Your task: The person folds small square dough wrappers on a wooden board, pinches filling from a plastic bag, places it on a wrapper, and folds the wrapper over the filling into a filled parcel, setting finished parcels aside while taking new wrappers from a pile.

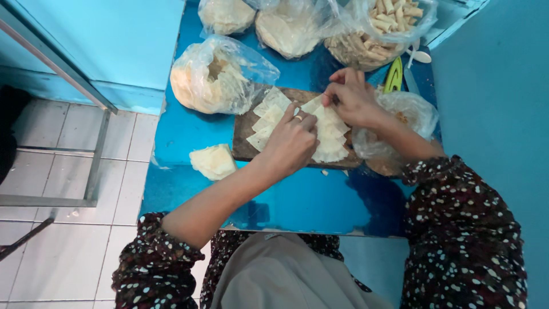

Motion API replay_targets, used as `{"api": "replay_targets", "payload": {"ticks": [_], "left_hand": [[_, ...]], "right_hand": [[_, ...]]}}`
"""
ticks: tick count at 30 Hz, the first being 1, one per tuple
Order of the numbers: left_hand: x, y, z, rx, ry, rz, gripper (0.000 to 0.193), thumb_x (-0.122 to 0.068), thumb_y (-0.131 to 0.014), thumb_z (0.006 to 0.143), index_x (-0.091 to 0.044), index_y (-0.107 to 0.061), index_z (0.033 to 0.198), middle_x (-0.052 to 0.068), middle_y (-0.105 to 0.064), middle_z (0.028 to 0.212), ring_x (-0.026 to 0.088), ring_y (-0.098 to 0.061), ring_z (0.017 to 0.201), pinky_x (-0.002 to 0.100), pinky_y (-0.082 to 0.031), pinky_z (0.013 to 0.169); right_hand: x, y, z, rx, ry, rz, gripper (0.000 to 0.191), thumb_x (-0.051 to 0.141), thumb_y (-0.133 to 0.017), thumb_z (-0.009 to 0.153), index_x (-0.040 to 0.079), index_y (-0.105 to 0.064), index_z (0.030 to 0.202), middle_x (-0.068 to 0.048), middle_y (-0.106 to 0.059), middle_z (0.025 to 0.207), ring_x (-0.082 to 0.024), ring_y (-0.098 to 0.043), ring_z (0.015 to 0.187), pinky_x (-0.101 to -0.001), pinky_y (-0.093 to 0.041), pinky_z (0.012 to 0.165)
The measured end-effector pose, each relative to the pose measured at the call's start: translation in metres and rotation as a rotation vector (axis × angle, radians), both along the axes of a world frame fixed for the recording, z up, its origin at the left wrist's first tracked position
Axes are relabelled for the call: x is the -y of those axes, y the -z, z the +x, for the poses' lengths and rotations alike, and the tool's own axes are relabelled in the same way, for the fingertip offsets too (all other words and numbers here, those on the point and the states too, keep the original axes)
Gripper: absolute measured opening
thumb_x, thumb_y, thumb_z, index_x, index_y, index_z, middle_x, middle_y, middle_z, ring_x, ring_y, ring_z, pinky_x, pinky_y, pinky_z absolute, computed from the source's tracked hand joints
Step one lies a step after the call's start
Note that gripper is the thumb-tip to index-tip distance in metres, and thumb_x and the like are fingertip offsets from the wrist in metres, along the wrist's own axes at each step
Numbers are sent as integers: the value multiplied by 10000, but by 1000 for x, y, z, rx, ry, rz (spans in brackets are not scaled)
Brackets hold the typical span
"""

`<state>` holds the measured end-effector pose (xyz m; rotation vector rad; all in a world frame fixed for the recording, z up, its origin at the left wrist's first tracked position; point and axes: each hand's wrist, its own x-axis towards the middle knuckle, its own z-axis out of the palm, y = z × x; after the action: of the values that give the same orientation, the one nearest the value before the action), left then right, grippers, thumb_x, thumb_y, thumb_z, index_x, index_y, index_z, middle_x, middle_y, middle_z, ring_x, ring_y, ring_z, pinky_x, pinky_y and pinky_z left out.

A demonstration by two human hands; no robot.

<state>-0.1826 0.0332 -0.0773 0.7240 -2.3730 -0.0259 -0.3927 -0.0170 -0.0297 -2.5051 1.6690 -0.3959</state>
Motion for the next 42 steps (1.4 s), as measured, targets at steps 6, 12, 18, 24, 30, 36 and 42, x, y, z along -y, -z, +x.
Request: {"api": "replay_targets", "payload": {"ticks": [6, 12, 18, 24, 30, 36, 42], "left_hand": [[-1, 0, 0, 23, 6, -6, 195, -179, -697, 844, 12, -713, 811, 184, -636, 951, 343, -668, 973, 518, -338, 1139], [-2, -1, 0, 17, -11, -7, 223, -211, -687, 842, 7, -721, 814, 177, -624, 955, 329, -664, 928, 510, -327, 1129], [0, 2, 0, 99, -7, -26, 158, -152, -650, 820, -16, -728, 796, 164, -619, 946, 306, -669, 921, 507, -318, 1155], [0, 3, -1, 21, -28, -72, 205, -170, -646, 845, 18, -728, 849, 183, -626, 973, 312, -672, 929, 503, -324, 1155], [-2, 0, 0, 59, -32, -3, 238, -222, -681, 849, 12, -724, 858, 179, -630, 993, 328, -673, 950, 536, -302, 1160], [-2, 2, 0, 61, -44, 11, 232, -248, -686, 863, -19, -724, 870, 152, -628, 990, 322, -674, 1016, 584, -272, 1181], [-2, 3, -1, 52, -65, 18, 236, -245, -693, 864, -14, -729, 894, 146, -627, 1006, 312, -670, 989, 594, -264, 1178]], "right_hand": [[0, -9, 9, -147, 43, -61, 85, 142, -753, 828, 212, -722, 866, -78, -508, 1304, -297, -418, 1317, -584, -334, 1001], [-7, -22, 4, 89, -83, -164, 712, -90, -499, 756, 238, -646, 1371, -146, -455, 1396, -353, -460, 1315, -579, -411, 1075], [-63, -16, -9, -455, -209, -408, 636, -8, -654, 858, 327, -647, 1399, -112, -452, 1492, -366, -472, 1312, -733, -268, 1105], [-64, 0, -18, -581, -219, -540, 565, 70, -644, 955, 234, -630, 1495, -129, -434, 1554, -315, -491, 1328, -758, -172, 1162], [-38, -12, -16, -614, -56, -528, 454, 108, -657, 995, 220, -639, 1435, -171, -418, 1569, -312, -483, 1373, -757, -159, 1223], [-94, -28, -15, -396, -175, -360, 547, 68, -633, 898, 283, -649, 1401, -144, -426, 1579, -356, -430, 1405, -743, -220, 1173], [-119, -8, 1, -470, -157, -522, 580, 72, -635, 942, 289, -651, 1480, -89, -416, 1612, -266, -441, 1428, -734, -223, 1166]]}}
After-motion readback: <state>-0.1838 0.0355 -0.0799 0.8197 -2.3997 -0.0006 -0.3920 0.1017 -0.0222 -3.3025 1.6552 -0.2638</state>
